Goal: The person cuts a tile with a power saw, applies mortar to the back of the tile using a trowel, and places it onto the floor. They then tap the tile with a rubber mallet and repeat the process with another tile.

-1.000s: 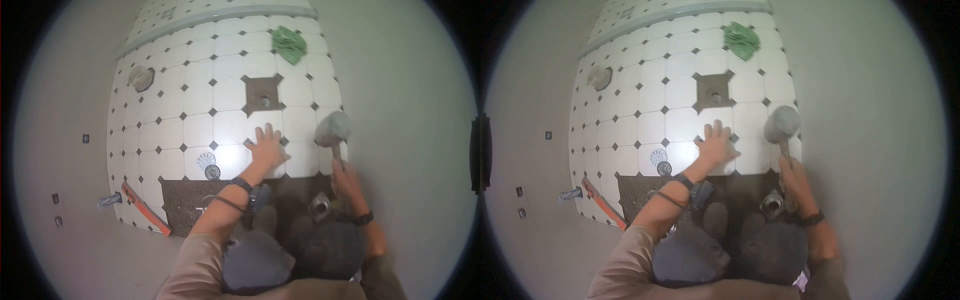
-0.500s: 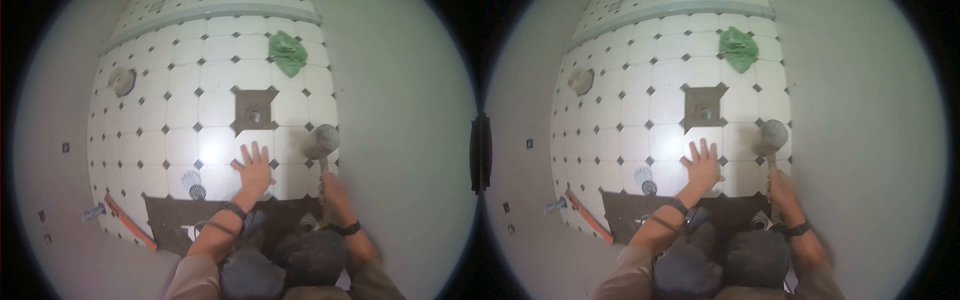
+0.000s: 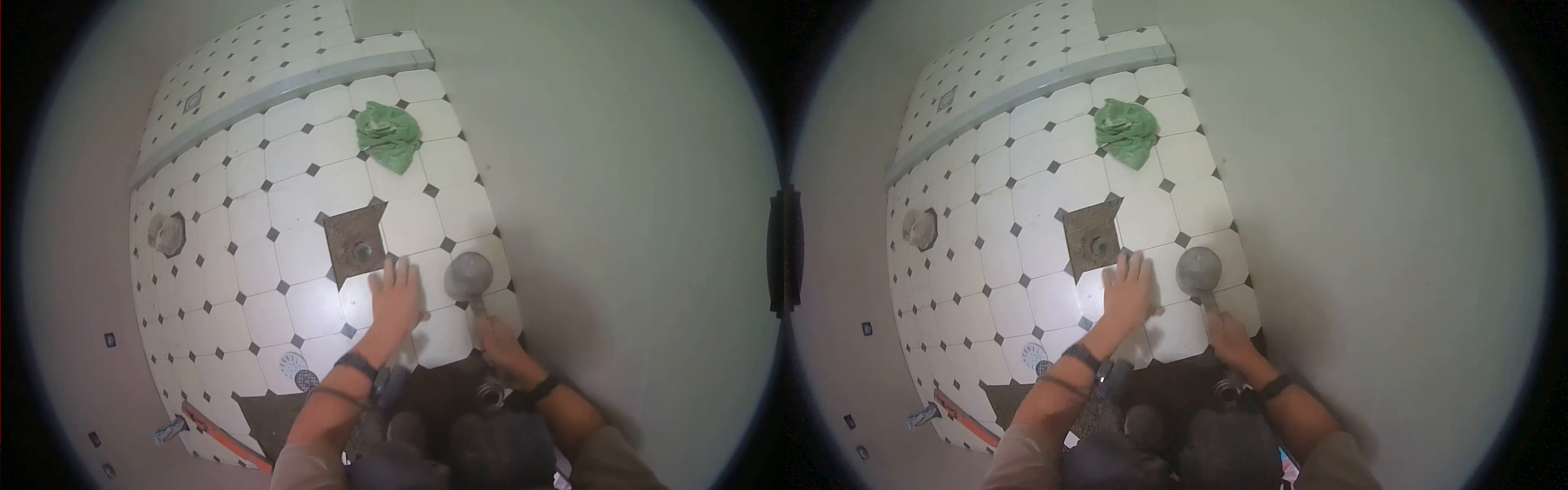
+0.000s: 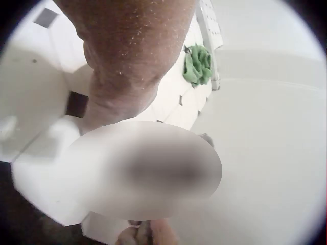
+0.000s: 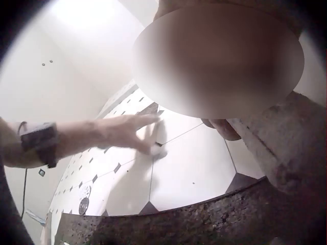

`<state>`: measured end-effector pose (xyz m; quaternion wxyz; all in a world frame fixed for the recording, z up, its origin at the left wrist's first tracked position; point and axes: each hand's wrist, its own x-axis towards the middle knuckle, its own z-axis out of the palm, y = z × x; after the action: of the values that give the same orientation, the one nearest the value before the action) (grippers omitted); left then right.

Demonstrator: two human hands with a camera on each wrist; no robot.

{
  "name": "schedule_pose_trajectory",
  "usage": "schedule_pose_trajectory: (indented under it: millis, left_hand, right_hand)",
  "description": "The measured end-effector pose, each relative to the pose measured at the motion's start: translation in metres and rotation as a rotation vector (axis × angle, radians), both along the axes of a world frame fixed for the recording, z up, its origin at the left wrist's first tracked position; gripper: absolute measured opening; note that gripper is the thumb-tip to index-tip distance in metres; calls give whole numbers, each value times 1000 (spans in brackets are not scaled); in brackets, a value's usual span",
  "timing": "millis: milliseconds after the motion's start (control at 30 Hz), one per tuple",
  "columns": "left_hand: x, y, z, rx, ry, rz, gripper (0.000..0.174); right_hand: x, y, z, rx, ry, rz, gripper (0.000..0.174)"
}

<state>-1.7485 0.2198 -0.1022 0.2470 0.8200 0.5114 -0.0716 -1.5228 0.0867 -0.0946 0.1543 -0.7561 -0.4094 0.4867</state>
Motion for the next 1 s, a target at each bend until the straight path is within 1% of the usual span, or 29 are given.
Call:
schedule_pose_trajectory:
  millis: [33, 67, 133, 233, 300, 333, 400, 433, 500, 567, 633, 667, 700, 733, 767, 833, 933, 1000]
  left_hand:
    - [12, 17, -6, 31, 17, -10, 113]
    - [26, 36, -17, 64, 36, -19, 114]
    - [43, 51, -25, 89, 60, -25, 116]
    - [48, 45, -25, 29, 97, -17, 117]
    - [50, 54, -17, 8, 128, -24, 118]
    - [52, 53, -23, 13, 149, -28, 120]
    - [54, 59, -13, -47, 153, -15, 118]
    - [53, 58, -11, -84, 155, -11, 117]
    - [53, 55, -16, -60, 156, -25, 120]
    - [52, 59, -21, -43, 158, -26, 122]
    - [53, 58, -26, -52, 159, -27, 123]
    - [53, 61, -25, -56, 168, -25, 123]
    - [53, 60, -22, -69, 175, -33, 123]
    - [55, 60, -17, -76, 178, -41, 123]
    - [58, 62, -13, -88, 186, -49, 122]
    - [58, 64, -7, -107, 216, -53, 122]
    - [57, 60, -24, -55, 191, -43, 121]
    - [56, 58, -21, -59, 198, -45, 121]
  right_hand:
    - [-7, 11, 23, -107, 120, -123, 51]
    - [-9, 19, 34, -94, 166, -148, 48]
    - [-8, 32, 48, -78, 255, -207, 44]
    - [-10, 64, 60, 134, 181, -239, 47]
    - [-14, 82, 46, 295, 152, -246, 47]
    - [-16, 88, 36, 368, 134, -251, 47]
    - [-15, 94, 1, 402, 17, -210, 46]
    - [-16, 95, -4, 411, -42, -192, 46]
    - [-9, 94, -10, 293, -53, -121, 47]
    - [-7, 103, -2, 182, 27, -167, 46]
    - [-5, 100, 10, 55, 193, -341, 43]
    - [-1, 96, -10, 135, 108, -293, 44]
    - [3, 84, -42, 206, 20, -252, 44]
    - [7, 83, -41, 185, -3, -253, 45]
    - [6, 89, -25, 165, -25, -254, 46]
    - [4, 106, 13, -64, 87, -332, 51]
    - [5, 88, 1, 179, 26, -256, 52]
    - [11, 75, -45, 315, -151, -145, 50]
